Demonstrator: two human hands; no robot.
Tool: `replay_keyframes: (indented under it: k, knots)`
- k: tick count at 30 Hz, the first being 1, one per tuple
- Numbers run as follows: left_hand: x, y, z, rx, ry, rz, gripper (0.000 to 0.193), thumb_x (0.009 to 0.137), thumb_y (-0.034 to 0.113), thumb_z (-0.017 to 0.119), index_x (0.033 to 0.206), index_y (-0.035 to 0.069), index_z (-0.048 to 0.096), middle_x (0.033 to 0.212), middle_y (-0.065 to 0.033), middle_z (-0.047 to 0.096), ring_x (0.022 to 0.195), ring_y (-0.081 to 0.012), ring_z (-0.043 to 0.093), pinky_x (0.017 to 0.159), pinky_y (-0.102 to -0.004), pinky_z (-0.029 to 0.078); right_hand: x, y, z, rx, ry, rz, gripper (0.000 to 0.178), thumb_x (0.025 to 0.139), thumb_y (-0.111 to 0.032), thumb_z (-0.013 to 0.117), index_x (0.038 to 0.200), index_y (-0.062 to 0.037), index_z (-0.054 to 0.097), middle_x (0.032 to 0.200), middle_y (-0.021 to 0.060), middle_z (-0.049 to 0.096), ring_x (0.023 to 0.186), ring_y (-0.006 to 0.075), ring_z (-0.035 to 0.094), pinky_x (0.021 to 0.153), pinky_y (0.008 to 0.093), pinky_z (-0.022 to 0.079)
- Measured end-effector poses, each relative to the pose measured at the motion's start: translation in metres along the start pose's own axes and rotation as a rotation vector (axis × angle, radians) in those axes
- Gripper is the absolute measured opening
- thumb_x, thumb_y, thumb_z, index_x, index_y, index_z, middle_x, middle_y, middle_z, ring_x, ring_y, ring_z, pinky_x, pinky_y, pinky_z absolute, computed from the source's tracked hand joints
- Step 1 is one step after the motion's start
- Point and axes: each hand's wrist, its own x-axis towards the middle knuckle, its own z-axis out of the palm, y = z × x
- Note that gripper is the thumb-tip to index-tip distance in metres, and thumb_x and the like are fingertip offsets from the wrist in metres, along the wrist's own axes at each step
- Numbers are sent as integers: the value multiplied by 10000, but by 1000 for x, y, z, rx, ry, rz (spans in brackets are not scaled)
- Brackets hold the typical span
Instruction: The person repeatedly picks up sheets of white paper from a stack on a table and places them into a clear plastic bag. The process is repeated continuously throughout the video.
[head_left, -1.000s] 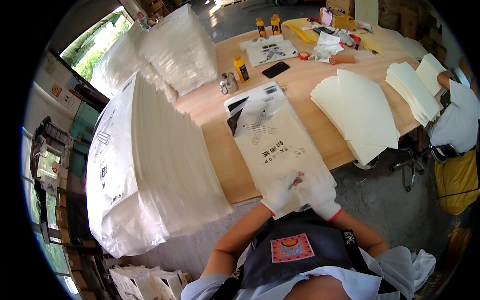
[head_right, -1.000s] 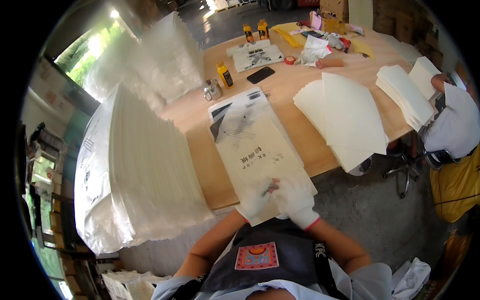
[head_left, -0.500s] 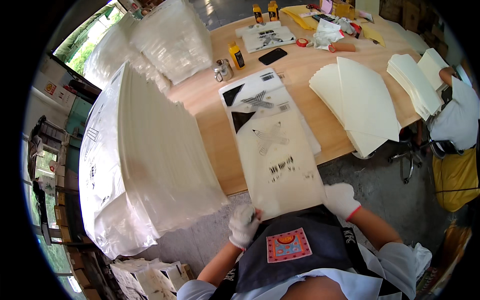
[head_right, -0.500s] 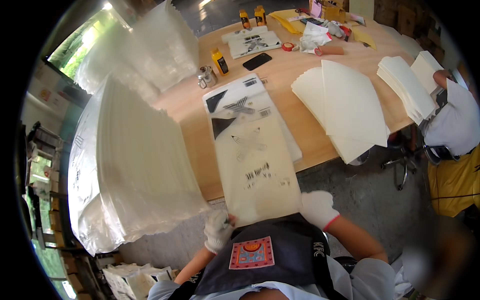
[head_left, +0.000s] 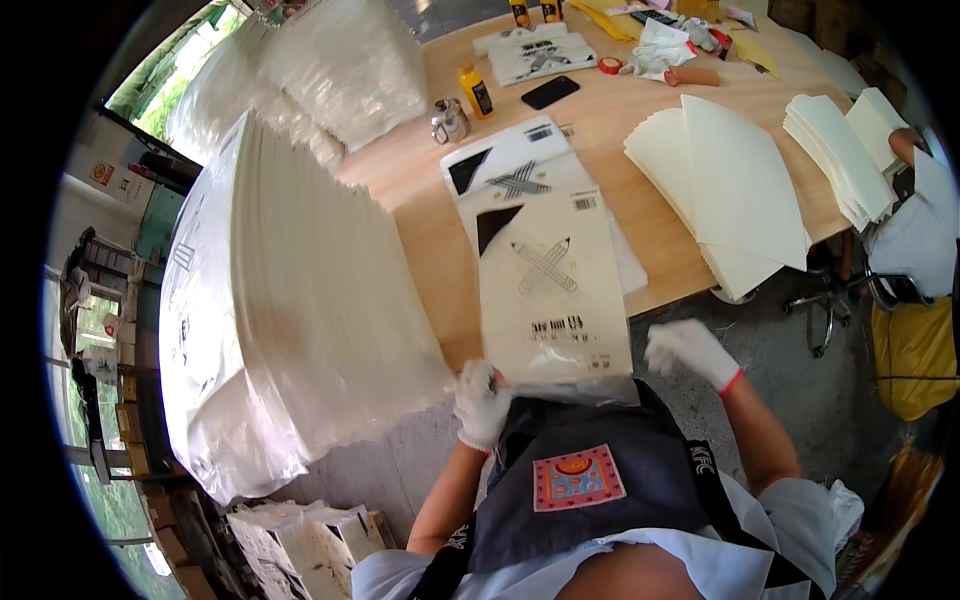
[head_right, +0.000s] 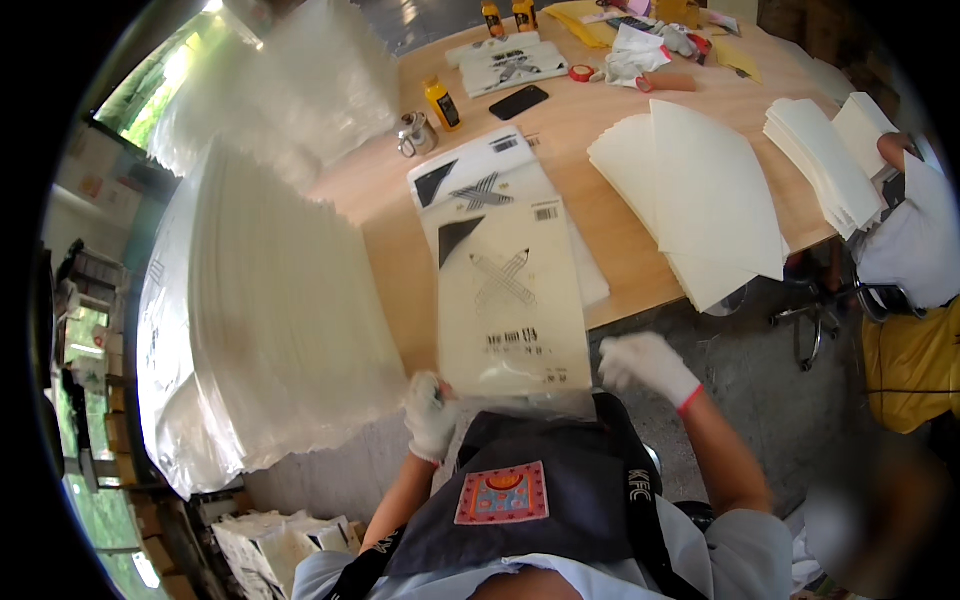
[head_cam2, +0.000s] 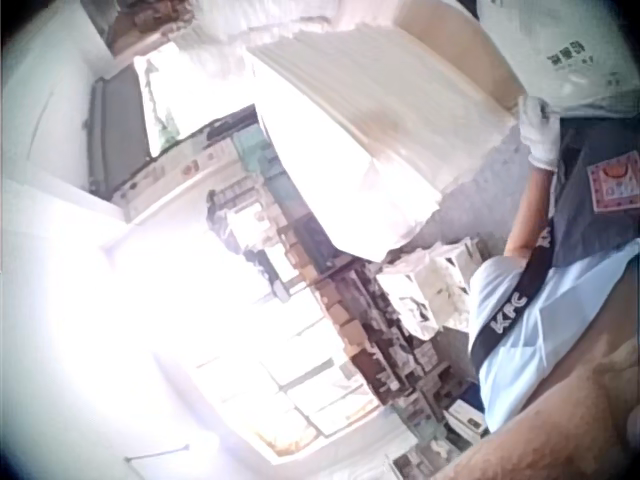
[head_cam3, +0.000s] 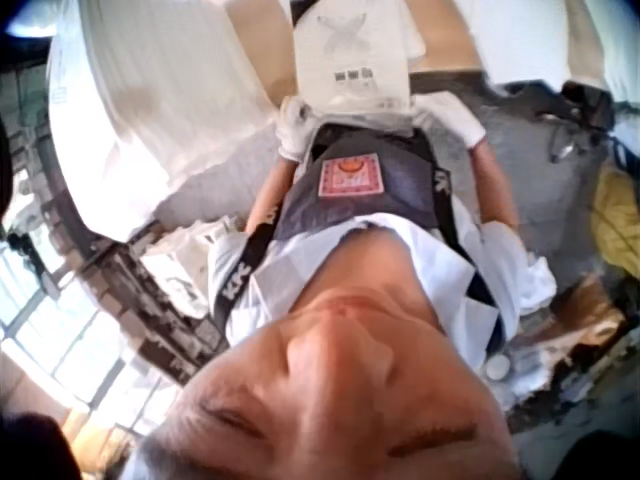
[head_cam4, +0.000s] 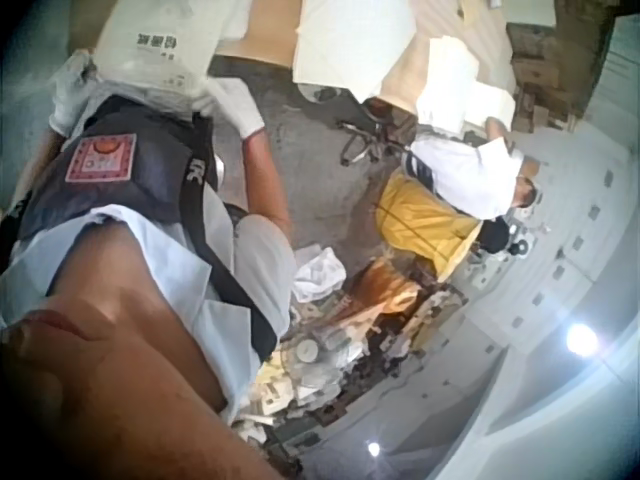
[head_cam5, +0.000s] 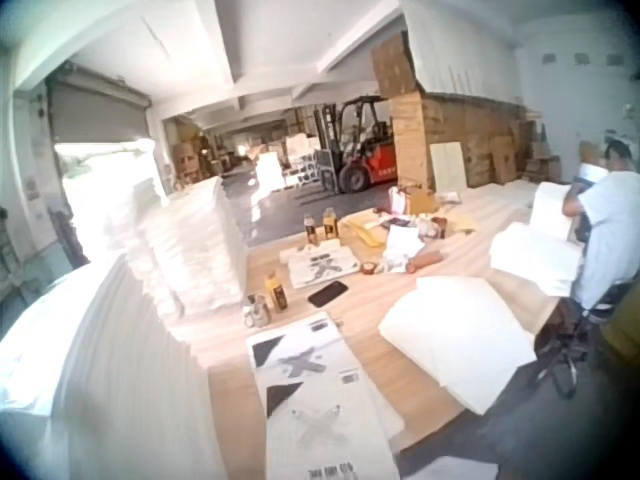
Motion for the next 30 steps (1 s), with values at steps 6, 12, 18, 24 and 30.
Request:
replay_keyframes:
  k: [6, 12, 18, 24, 30]
  knots:
    - [-18, -43, 5, -162, 107, -344, 155, 667, -57, 565, 721, 51, 468, 725, -104, 478, 621, -236, 499, 559, -324, 408, 83, 47, 65, 572, -59, -23, 444, 918, -356, 538, 1120, 33, 611, 1047, 108, 650, 896, 152, 627, 770, 284, 495]
    - [-128, -64, 0, -267, -87, -756, 152, 708, -52, 561, 821, 48, 546, 685, -60, 571, 644, -158, 573, 608, -298, 474, 148, 66, 79, 607, 154, -242, 428, 930, -275, 542, 1212, 47, 542, 1127, 114, 625, 1026, 197, 597, 869, 313, 474]
    - [-27, 23, 55, -1103, -493, -821, 339, 915, 292, 572, 1147, 46, 544, 815, -46, 597, 671, -100, 533, 647, -239, 448, 139, 22, 99, 337, 244, -317, 438, 936, -346, 501, 1166, 13, 599, 1097, 96, 641, 990, 168, 582, 851, 296, 447]
    - [11, 75, 47, -1137, -1011, -360, 256, 938, 279, 519, 879, 40, 593, 757, -47, 625, 614, -100, 539, 591, -231, 442, 153, 41, 83, 238, 242, -384, 373, 914, -296, 539, 1128, 0, 618, 1053, 104, 648, 951, 158, 598, 803, 283, 466]
    - [-67, -61, 12, -717, -439, -992, 235, 878, 279, 585, 880, 47, 624, 796, -40, 587, 622, -103, 538, 587, -250, 449, 53, 60, 21, 57, -288, -13, 187, 798, -183, 640, 940, -62, 647, 721, 25, 637, 524, 66, 533, 462, 234, 417]
